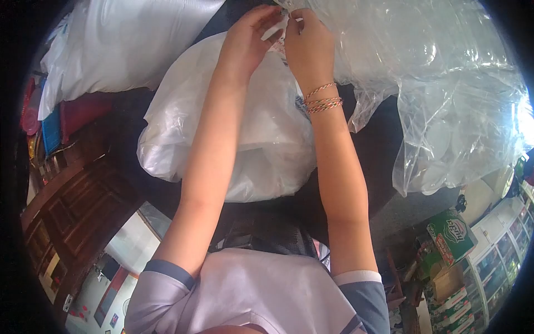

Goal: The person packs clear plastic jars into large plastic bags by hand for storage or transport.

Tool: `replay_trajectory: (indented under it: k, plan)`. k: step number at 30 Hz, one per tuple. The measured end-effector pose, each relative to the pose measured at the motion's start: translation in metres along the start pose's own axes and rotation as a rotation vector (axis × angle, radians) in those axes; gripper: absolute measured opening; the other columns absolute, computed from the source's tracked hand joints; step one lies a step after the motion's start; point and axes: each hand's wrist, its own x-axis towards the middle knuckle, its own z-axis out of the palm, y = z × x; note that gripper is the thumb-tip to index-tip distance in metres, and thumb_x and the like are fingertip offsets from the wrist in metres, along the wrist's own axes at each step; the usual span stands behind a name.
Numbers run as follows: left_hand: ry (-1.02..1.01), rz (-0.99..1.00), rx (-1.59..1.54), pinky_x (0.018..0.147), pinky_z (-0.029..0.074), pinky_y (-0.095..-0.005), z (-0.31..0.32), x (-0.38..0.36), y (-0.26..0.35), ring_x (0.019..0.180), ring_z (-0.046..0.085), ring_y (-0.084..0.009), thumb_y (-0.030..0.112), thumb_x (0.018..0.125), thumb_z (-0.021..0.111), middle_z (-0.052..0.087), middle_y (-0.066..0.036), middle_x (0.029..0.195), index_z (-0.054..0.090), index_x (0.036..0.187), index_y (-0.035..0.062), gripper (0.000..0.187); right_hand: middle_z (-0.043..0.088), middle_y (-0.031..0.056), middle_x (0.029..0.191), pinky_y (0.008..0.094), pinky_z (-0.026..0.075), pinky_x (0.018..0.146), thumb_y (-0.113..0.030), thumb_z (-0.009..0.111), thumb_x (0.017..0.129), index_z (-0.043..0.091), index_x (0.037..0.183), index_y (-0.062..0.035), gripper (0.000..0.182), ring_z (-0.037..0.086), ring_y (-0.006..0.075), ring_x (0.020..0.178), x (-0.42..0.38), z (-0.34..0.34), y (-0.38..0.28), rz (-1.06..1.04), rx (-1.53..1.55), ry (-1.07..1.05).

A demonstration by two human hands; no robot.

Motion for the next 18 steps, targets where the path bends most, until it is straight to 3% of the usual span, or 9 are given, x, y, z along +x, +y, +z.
replay_trajectory:
  k: [3,9,12,15,18]
  plan:
    - [-0.041,-0.007,0.152,0.083,0.05,-0.0366,0.004,0.002,-0.002,0.097,0.062,-0.0188,0.022,0.091,0.067,0.068,-0.007,0.1,0.069,0.099,0.0022,0.022,0.07,0.0222,0.09,0.0456,0.052,0.075,-0.016,0.058,0.09,0.067,0.102,-0.0018,0.021,0.068,0.0401,0.086,-0.001,-0.003,-0.008,-0.021,0.039,0.006]
    - [0.027,0.169,0.245,0.083,0.048,-0.0329,-0.001,0.018,-0.018,0.097,0.062,-0.0174,0.02,0.095,0.064,0.067,-0.006,0.102,0.066,0.103,0.0019,0.02,0.071,0.0224,0.094,0.0452,0.052,0.078,-0.018,0.058,0.091,0.068,0.101,-0.0005,0.023,0.067,0.0398,0.089,-0.001,-0.005,-0.009,0.012,0.044,-0.035]
    - [0.009,0.195,0.165,0.085,0.047,-0.033,-0.001,0.009,-0.019,0.099,0.062,-0.0173,0.018,0.096,0.063,0.066,-0.006,0.104,0.064,0.106,0.0029,0.018,0.073,0.0159,0.089,0.038,0.053,0.069,-0.025,0.06,0.093,0.068,0.106,-0.0029,0.027,0.07,0.0322,0.074,0.002,0.002,0.001,-0.123,-0.038,0.04]
    - [0.027,0.181,0.119,0.089,0.046,-0.0339,-0.001,0.005,-0.022,0.101,0.062,-0.0177,0.016,0.097,0.062,0.066,-0.006,0.106,0.061,0.108,0.0038,0.017,0.073,0.0166,0.09,0.0347,0.054,0.067,-0.025,0.062,0.092,0.068,0.105,-0.0012,0.028,0.071,0.0267,0.069,0.003,0.0,0.0,-0.07,-0.038,0.011]
    - [0.024,0.157,0.058,0.089,0.046,-0.0355,-0.001,0.001,-0.023,0.102,0.062,-0.0185,0.014,0.098,0.06,0.065,-0.007,0.105,0.058,0.107,0.0038,0.014,0.073,0.0154,0.089,0.0299,0.055,0.063,-0.027,0.065,0.092,0.068,0.105,-0.0004,0.03,0.07,0.0188,0.065,-0.001,-0.012,-0.029,0.129,0.185,-0.037]
